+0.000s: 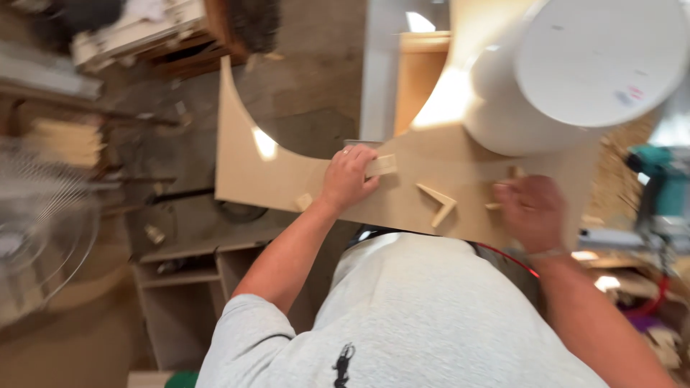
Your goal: Gluing and positioning small wooden blocks onto a larger curved wooden workpiece
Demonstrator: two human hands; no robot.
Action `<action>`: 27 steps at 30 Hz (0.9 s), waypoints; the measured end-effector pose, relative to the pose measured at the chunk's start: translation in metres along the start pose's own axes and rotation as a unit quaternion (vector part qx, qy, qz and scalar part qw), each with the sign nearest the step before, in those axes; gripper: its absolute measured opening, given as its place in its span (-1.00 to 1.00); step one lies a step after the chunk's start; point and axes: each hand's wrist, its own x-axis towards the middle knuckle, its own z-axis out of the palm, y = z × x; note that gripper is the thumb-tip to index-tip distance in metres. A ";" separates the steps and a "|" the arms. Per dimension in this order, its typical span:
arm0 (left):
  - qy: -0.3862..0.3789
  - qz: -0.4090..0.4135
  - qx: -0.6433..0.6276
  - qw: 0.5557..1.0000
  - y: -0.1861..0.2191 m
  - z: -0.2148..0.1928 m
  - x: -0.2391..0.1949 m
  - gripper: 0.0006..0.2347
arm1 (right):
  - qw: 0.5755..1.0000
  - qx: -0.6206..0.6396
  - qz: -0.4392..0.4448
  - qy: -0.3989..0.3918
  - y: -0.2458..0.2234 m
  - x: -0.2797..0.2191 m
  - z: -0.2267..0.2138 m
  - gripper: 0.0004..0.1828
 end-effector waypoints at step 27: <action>0.103 0.135 -0.106 0.980 0.011 -0.007 -0.043 -0.88 | 0.963 -0.178 -0.017 -0.200 -0.052 0.023 0.037 -0.86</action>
